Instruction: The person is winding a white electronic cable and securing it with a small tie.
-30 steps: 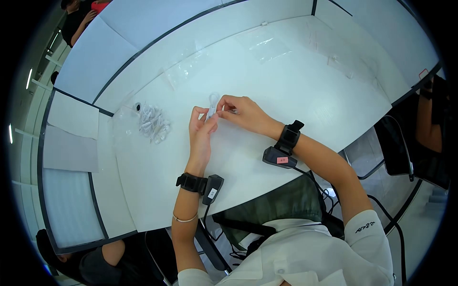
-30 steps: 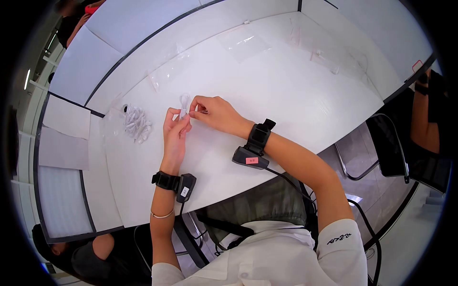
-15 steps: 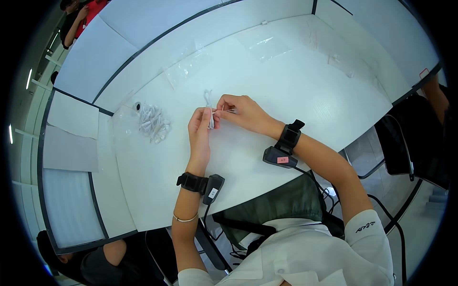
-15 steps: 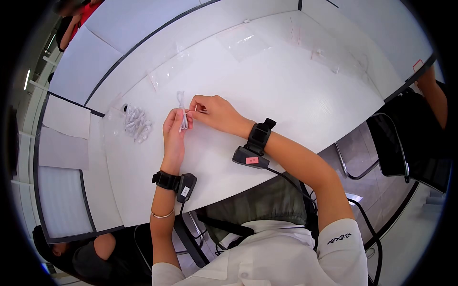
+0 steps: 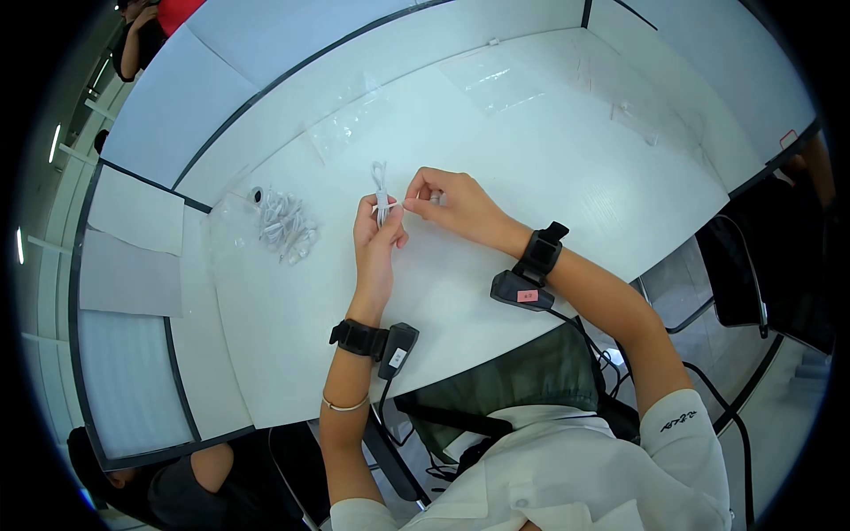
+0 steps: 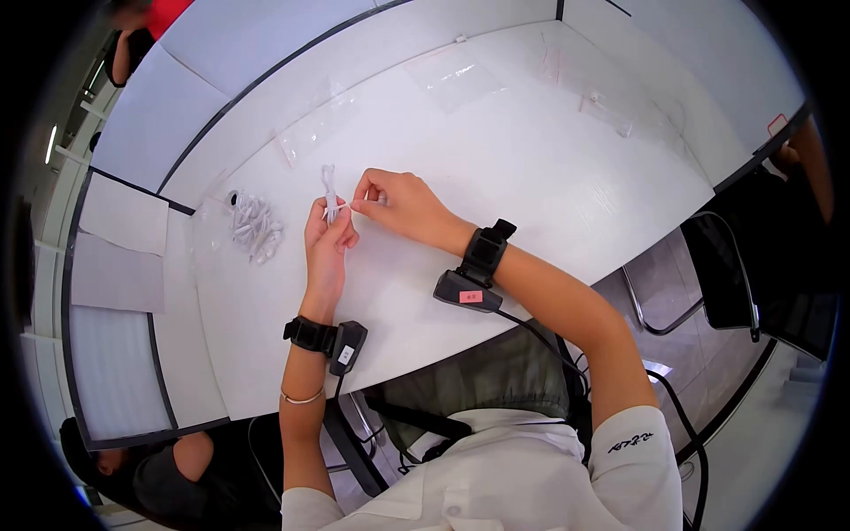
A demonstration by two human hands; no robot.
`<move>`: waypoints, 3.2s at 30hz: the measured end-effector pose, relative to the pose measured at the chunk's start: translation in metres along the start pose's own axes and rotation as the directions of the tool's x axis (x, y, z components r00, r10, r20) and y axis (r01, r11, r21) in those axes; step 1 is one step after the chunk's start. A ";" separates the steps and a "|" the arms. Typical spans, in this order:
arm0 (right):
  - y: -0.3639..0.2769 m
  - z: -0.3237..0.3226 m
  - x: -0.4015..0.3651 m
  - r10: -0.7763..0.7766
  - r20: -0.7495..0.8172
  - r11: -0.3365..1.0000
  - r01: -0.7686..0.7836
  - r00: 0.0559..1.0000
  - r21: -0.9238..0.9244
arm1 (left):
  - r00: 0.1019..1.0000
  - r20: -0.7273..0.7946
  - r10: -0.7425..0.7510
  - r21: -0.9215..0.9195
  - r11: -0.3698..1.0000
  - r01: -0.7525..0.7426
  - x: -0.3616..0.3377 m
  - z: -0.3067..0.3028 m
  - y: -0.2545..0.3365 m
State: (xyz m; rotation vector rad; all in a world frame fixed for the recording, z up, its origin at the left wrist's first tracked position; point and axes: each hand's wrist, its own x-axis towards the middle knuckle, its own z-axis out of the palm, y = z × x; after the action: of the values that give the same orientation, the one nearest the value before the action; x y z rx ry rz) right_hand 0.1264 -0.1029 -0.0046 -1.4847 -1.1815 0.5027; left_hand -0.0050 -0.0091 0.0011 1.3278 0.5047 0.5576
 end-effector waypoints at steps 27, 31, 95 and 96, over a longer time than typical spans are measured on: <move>-0.010 0.000 -0.003 0.102 0.184 0.919 -0.164 0.978 0.358 | 0.980 -0.066 0.187 0.085 0.980 -0.182 0.008 -0.008 -0.012; -0.010 0.004 -0.004 0.110 0.216 0.897 -0.190 0.970 0.399 | 0.984 -0.057 0.167 0.064 0.984 -0.163 0.010 -0.009 -0.013; -0.013 -0.032 0.004 0.069 0.510 0.868 -0.303 0.857 0.392 | 0.841 0.429 -0.328 0.183 0.944 0.275 0.005 -0.024 0.008; -0.012 -0.031 0.004 0.067 0.509 0.874 -0.296 0.858 0.384 | 0.837 0.437 -0.328 0.190 0.944 0.270 0.005 -0.025 0.008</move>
State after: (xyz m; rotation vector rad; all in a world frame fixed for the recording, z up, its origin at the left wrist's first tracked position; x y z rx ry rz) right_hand 0.1487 -0.1161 0.0164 -1.0919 -1.1891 1.2580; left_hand -0.0172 0.0142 0.0050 1.4065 0.3401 -0.0624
